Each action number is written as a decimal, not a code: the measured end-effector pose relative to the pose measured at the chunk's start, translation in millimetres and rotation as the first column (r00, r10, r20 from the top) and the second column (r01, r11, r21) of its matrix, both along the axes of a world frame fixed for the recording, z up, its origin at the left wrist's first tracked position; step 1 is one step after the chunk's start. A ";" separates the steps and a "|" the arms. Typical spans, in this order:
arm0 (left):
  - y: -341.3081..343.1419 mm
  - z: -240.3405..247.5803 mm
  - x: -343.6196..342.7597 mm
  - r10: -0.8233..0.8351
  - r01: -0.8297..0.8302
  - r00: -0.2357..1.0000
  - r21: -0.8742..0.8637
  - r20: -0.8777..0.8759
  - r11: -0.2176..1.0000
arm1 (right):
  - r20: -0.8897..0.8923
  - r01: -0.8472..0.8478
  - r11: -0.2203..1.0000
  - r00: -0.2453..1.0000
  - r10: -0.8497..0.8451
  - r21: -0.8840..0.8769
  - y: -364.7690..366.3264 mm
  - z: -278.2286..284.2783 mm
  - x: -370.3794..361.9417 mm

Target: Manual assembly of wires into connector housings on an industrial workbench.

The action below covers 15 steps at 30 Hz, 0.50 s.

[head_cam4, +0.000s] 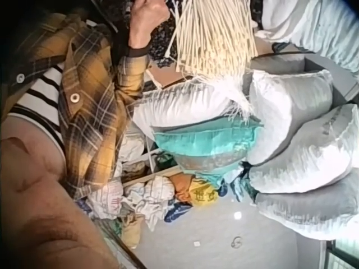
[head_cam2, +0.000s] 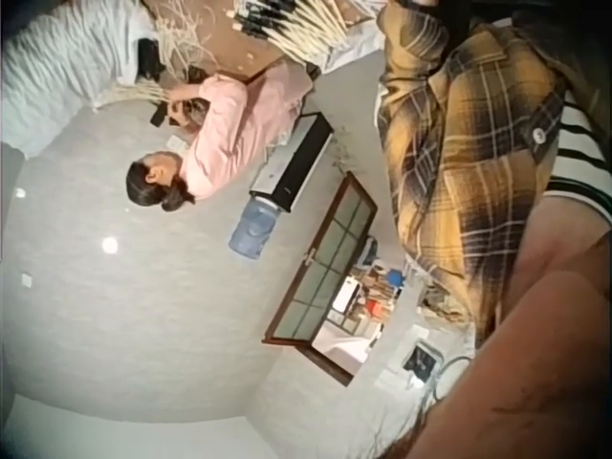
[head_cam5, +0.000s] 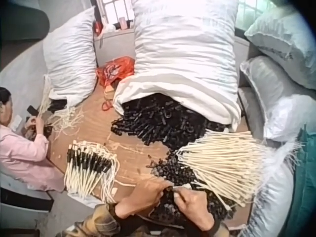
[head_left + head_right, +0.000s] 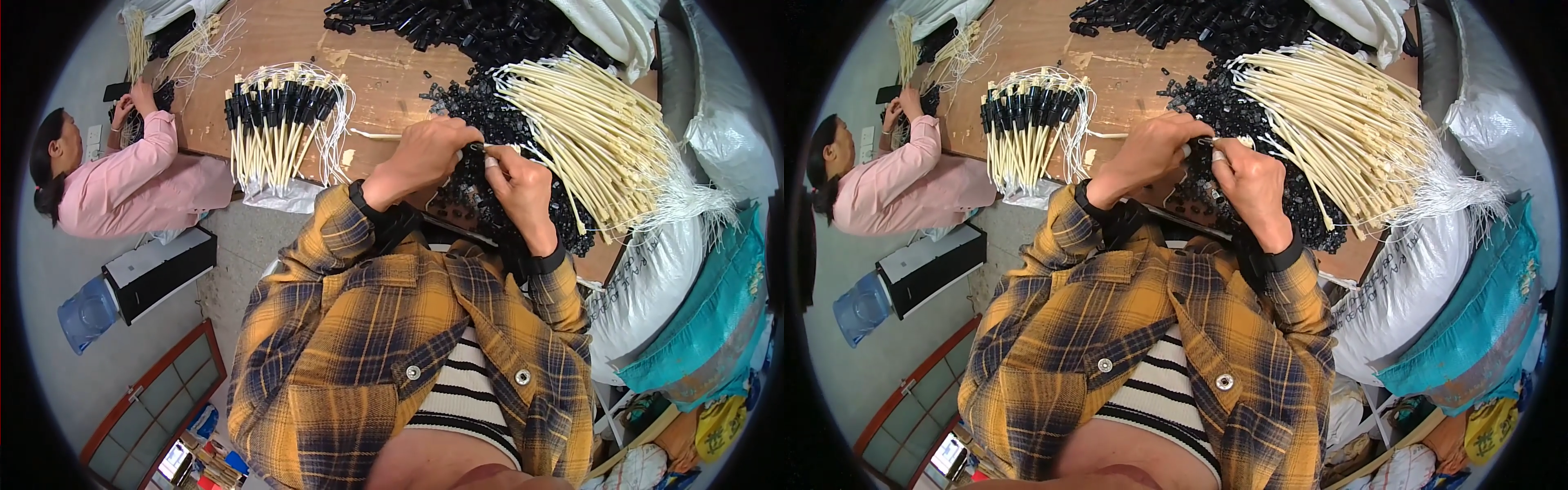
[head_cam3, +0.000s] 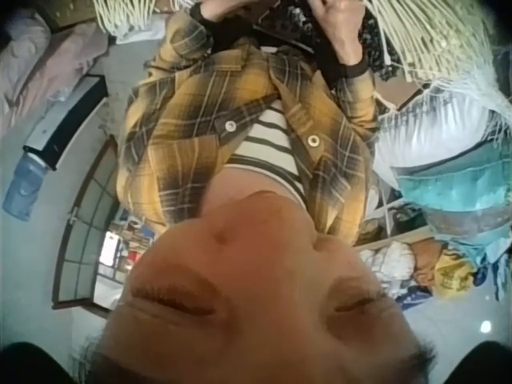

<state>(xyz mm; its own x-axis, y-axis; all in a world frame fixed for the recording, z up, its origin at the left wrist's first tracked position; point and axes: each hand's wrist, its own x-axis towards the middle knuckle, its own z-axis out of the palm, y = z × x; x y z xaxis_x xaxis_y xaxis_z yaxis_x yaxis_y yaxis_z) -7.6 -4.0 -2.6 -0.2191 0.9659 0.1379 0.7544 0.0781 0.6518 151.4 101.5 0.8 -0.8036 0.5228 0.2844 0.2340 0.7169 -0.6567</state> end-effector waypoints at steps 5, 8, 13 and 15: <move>4.5 11.5 1.4 -0.021 0.023 0.999 -0.035 0.044 0.999 | 0.028 0.033 0.990 0.999 -0.029 -0.140 -2.2 3.7 -0.4; 7.6 17.8 0.5 -0.129 0.191 0.967 -0.290 0.220 0.938 | -0.012 -0.180 0.979 0.984 0.180 -0.098 -2.4 4.6 1.4; 3.4 7.1 -6.0 -0.078 0.028 0.985 0.300 0.156 0.953 | 0.026 -0.069 0.997 0.997 0.070 -0.033 -6.6 5.0 1.1; 3.8 5.1 -3.7 -0.068 -0.008 0.977 0.350 0.204 0.937 | 0.026 -0.072 0.997 0.997 0.072 -0.024 -6.7 4.8 1.1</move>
